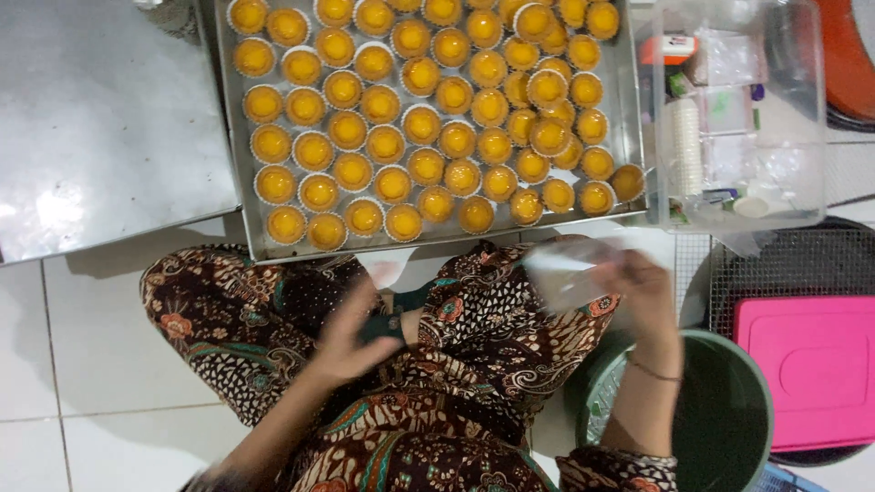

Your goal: The person places individual yellow pastries into small clear plastic bags and then uses a stapler to seal the bags.

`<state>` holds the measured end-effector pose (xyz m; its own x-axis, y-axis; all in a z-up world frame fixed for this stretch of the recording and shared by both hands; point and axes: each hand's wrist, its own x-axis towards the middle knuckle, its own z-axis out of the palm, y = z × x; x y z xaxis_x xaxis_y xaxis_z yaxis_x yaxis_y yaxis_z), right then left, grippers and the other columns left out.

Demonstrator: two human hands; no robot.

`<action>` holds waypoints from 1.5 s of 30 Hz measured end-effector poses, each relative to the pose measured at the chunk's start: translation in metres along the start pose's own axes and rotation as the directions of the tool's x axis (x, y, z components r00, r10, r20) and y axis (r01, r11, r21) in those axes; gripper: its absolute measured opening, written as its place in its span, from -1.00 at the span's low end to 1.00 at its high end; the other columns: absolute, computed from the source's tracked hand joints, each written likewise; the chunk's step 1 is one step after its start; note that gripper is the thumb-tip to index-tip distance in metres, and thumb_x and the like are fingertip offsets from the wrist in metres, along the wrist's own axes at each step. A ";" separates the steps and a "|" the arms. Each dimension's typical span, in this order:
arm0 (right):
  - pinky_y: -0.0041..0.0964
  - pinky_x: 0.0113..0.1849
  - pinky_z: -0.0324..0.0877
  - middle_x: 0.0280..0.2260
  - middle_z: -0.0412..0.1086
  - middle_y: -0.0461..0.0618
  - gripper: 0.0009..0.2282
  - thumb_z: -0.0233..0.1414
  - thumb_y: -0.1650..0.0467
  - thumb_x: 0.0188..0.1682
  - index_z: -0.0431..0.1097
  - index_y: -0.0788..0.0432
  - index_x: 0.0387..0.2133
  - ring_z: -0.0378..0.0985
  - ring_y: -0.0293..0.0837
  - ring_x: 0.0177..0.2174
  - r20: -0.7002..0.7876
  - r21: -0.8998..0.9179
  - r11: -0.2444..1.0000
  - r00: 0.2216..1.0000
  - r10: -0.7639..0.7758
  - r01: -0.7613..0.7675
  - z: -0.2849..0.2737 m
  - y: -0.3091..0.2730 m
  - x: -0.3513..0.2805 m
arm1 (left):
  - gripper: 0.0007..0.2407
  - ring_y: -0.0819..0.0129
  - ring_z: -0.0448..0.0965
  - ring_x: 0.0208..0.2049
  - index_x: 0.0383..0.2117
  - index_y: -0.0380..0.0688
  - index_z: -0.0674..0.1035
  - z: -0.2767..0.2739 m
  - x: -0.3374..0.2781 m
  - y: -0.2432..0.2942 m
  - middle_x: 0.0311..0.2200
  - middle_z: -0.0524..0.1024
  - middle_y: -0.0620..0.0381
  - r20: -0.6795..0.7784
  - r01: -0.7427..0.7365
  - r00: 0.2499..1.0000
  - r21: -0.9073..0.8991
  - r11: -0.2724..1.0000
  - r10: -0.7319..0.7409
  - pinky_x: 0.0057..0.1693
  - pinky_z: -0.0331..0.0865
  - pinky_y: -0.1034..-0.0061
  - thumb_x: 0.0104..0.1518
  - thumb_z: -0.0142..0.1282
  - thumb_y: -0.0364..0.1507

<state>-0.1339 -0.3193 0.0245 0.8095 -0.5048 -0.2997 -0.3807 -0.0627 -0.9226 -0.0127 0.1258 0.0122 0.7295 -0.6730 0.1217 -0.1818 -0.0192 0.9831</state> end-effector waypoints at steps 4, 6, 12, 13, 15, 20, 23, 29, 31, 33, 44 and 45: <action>-0.63 -0.28 0.44 -0.02 0.54 -0.08 -0.70 0.07 0.63 -0.01 0.36 -0.04 -0.63 0.43 -0.33 0.32 -0.455 0.087 0.995 0.887 0.073 -0.038 -0.053 -0.021 0.009 | -0.32 -0.26 0.02 0.45 0.36 -0.17 0.28 -0.080 -0.093 -0.024 0.38 0.17 -0.27 -0.507 0.374 0.844 0.791 0.484 0.174 0.38 -0.04 -0.28 0.09 0.21 -0.19; -0.49 -0.39 0.33 -0.58 0.28 -0.27 -0.71 0.12 0.60 0.17 0.36 0.01 -0.52 0.27 -0.42 -0.54 -0.684 -0.018 0.996 0.725 -0.074 0.085 -0.082 0.007 0.027 | -0.22 -0.33 -0.43 0.43 0.47 0.12 -0.01 -0.095 -0.119 -0.012 0.46 -0.37 -0.23 -0.806 0.894 0.438 0.344 0.287 -0.399 0.33 -0.39 -0.45 0.09 -0.03 0.01; -0.44 -0.60 0.34 -0.55 0.39 -0.12 -0.60 0.13 0.64 0.06 0.07 0.03 -0.61 0.40 -0.35 -0.57 -0.798 0.123 0.990 0.600 0.055 0.072 -0.159 0.068 0.163 | -0.30 -0.50 -0.07 0.40 0.45 -0.10 0.17 -0.096 -0.119 -0.038 0.41 -0.18 -0.47 -0.804 0.740 0.588 0.490 0.461 -0.088 0.36 0.01 -0.26 0.16 0.20 -0.26; -0.44 -0.60 0.34 -0.55 0.39 -0.12 -0.60 0.13 0.64 0.06 0.07 0.03 -0.61 0.40 -0.35 -0.57 -0.789 0.126 0.988 0.613 0.048 0.085 -0.156 0.067 0.190 | -0.30 -0.50 -0.07 0.40 0.45 -0.10 0.17 -0.094 -0.117 -0.032 0.41 -0.18 -0.47 -0.815 0.745 0.575 0.483 0.461 -0.075 0.36 0.01 -0.26 0.16 0.20 -0.26; -0.12 -0.23 0.33 -0.60 -0.08 -0.10 -0.79 -0.15 0.57 -0.21 -0.07 0.05 -0.59 -0.03 -0.16 -0.58 -0.716 0.668 0.640 0.564 0.412 0.380 -0.160 0.072 0.225 | -0.31 -0.43 -0.09 0.40 0.44 -0.04 0.18 -0.091 -0.111 -0.023 0.44 -0.21 -0.34 -0.841 0.801 0.508 0.381 0.462 -0.187 0.33 0.00 -0.27 0.13 0.14 -0.19; -0.16 -0.58 0.31 -0.48 0.46 0.01 -0.93 0.13 0.49 -0.04 0.50 0.17 -0.30 0.39 -0.16 -0.54 -0.451 -0.573 0.805 0.879 -0.153 -0.154 -0.153 0.082 0.234 | -0.30 -0.34 -0.12 0.42 0.43 -0.01 0.17 -0.088 -0.106 -0.016 0.44 -0.21 -0.32 -0.854 0.821 0.472 0.337 0.460 -0.217 0.35 -0.04 -0.20 0.11 0.15 -0.22; 0.07 -0.38 0.38 -0.21 0.35 0.13 -0.76 0.23 0.31 0.06 0.41 0.15 -0.13 0.48 0.06 -0.40 -0.404 -0.703 0.659 0.913 -0.058 -0.269 -0.143 0.077 0.238 | -0.30 -0.32 -0.12 0.43 0.43 0.00 0.18 -0.087 -0.105 -0.017 0.45 -0.21 -0.28 -0.860 0.834 0.455 0.320 0.449 -0.232 0.34 -0.01 -0.20 0.10 0.16 -0.23; 0.16 0.02 0.24 0.05 0.21 0.35 -0.48 0.34 0.52 0.04 0.15 0.31 0.15 0.26 0.25 0.04 -0.439 -0.704 0.708 0.751 -0.494 0.055 -0.094 0.014 0.174 | -0.26 -0.35 -0.16 0.43 0.45 0.11 0.12 -0.099 -0.099 -0.021 0.44 -0.25 -0.33 -0.840 0.834 0.477 0.340 0.434 -0.259 0.37 -0.05 -0.14 0.06 0.15 -0.17; 0.13 0.11 0.16 0.09 0.23 0.40 -0.49 0.28 0.65 0.13 0.10 0.41 0.22 0.24 0.29 0.10 -0.363 -0.710 0.633 0.610 -0.704 0.308 -0.055 -0.008 0.138 | -0.24 -0.37 -0.18 0.43 0.44 0.11 0.13 -0.106 -0.097 -0.022 0.43 -0.24 -0.40 -0.849 0.837 0.469 0.339 0.429 -0.244 0.40 -0.09 -0.06 0.03 0.17 -0.15; 0.06 0.17 0.08 0.10 0.20 0.29 -0.55 0.14 0.64 0.09 0.13 0.36 0.21 0.25 0.19 0.12 -0.367 -0.553 0.659 0.562 -0.741 0.509 -0.005 -0.031 0.107 | -0.26 -0.26 -0.15 0.45 0.43 0.14 0.13 -0.111 -0.097 -0.020 0.44 -0.21 -0.35 -0.829 0.778 0.532 0.400 0.485 -0.171 0.43 -0.10 0.06 0.08 0.16 -0.08; -0.12 -0.07 0.31 -0.03 0.43 0.09 -0.53 -0.06 0.01 0.04 0.37 0.03 0.03 0.47 -0.01 -0.04 0.509 0.784 0.355 0.855 0.100 -0.509 0.287 -0.168 -0.049 | -0.20 -0.09 -0.19 0.51 0.39 0.17 0.25 -0.008 0.075 0.004 0.46 0.03 -0.03 -0.352 -0.336 0.838 0.271 0.902 0.417 0.49 -0.41 -0.08 -0.01 0.01 0.23; -0.07 -0.04 0.39 -0.09 0.52 0.16 -0.61 0.02 0.09 0.07 0.50 0.13 -0.11 0.55 0.07 -0.07 0.615 0.776 0.130 0.786 0.058 -0.617 0.289 -0.193 -0.062 | -0.23 -0.18 -0.31 0.53 0.40 0.23 0.22 -0.002 0.087 -0.026 0.50 -0.05 0.06 -0.133 -0.381 0.839 0.549 0.744 0.527 0.52 -0.46 -0.09 0.07 -0.22 0.29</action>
<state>0.0184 -0.0271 0.1510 0.8892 0.1293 -0.4388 -0.2023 0.9715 -0.1236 0.0566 0.0693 -0.0029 0.6040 -0.4768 0.6387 -0.7750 -0.1641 0.6103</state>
